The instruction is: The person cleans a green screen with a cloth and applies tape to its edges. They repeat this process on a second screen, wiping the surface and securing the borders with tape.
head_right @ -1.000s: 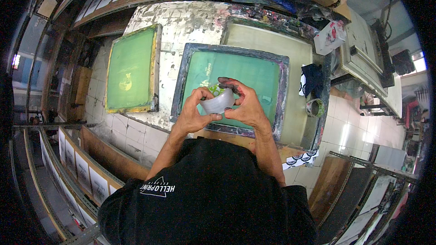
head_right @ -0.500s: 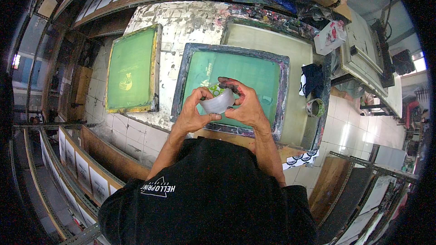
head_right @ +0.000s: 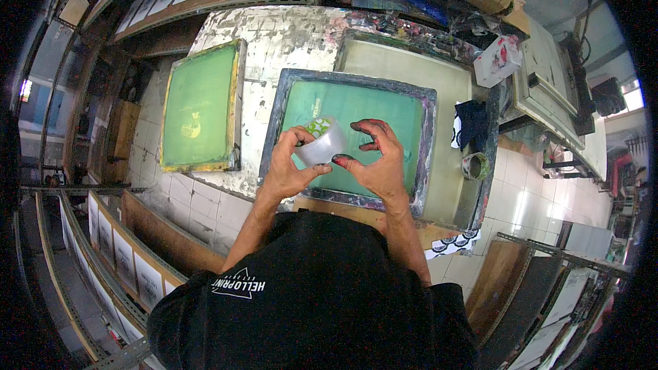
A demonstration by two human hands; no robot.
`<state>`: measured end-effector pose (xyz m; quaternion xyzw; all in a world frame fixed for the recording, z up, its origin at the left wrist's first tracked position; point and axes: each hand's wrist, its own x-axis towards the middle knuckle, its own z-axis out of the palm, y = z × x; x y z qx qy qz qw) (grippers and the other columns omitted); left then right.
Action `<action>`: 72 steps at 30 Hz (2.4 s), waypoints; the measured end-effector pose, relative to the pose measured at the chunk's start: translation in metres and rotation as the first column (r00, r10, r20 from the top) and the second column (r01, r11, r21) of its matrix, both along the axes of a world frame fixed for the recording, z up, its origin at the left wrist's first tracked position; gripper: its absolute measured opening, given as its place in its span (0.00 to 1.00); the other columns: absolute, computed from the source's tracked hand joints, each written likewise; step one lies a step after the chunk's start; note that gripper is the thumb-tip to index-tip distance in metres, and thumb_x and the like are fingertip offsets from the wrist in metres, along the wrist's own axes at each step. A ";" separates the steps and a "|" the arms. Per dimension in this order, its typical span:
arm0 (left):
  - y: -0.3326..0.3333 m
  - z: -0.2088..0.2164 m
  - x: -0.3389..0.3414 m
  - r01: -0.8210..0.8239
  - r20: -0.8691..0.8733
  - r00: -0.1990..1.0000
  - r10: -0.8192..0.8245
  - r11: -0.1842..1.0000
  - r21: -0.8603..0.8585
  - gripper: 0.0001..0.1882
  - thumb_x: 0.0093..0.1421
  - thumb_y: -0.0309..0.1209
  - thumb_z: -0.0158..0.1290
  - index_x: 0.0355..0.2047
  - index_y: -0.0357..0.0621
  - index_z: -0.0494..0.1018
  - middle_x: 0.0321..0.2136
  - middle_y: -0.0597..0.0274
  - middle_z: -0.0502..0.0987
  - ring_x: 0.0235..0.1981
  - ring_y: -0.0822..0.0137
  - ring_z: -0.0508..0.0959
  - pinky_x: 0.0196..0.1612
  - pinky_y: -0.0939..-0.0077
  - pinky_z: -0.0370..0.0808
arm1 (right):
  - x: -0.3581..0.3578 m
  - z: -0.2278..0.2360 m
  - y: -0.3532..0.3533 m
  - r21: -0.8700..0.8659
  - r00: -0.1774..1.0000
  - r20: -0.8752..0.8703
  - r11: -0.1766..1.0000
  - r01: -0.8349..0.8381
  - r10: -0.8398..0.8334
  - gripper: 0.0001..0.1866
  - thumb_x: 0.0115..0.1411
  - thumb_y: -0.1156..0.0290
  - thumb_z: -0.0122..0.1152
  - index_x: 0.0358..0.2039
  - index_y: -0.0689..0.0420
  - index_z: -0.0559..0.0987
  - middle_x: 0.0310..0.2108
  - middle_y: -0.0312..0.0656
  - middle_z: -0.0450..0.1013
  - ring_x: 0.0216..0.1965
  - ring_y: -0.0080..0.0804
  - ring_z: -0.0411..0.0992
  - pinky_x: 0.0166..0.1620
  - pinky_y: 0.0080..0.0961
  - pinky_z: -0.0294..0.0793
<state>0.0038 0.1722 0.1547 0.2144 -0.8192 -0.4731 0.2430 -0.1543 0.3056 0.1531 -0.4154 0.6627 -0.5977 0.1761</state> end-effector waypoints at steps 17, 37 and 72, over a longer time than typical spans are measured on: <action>-0.006 0.019 -0.011 -0.072 -0.094 0.995 0.043 0.939 -0.336 0.25 0.41 0.31 0.70 0.38 0.41 0.70 0.32 0.56 0.74 0.35 0.53 0.70 0.42 0.61 0.62 | 0.010 -0.003 -0.018 -0.038 0.978 -0.198 0.998 0.056 -0.062 0.08 0.45 0.81 0.68 0.29 0.65 0.80 0.27 0.43 0.77 0.26 0.25 0.77 0.27 0.18 0.75; -0.019 0.018 0.004 -0.180 0.011 0.982 0.188 0.953 -0.245 0.31 0.36 0.30 0.73 0.40 0.40 0.69 0.39 0.54 0.73 0.42 0.57 0.70 0.45 0.65 0.69 | -0.007 0.012 -0.011 -0.094 0.997 0.055 0.994 0.063 -0.058 0.13 0.51 0.80 0.68 0.39 0.63 0.82 0.33 0.43 0.77 0.32 0.27 0.77 0.31 0.20 0.77; -0.011 0.017 0.003 0.136 -0.171 0.982 -0.080 0.929 0.345 0.27 0.41 0.26 0.70 0.40 0.41 0.68 0.35 0.66 0.71 0.38 0.70 0.71 0.45 0.75 0.66 | -0.007 0.002 -0.008 -0.025 0.907 0.385 0.980 0.198 -0.174 0.05 0.43 0.81 0.63 0.22 0.63 0.75 0.19 0.32 0.72 0.20 0.17 0.69 0.23 0.16 0.68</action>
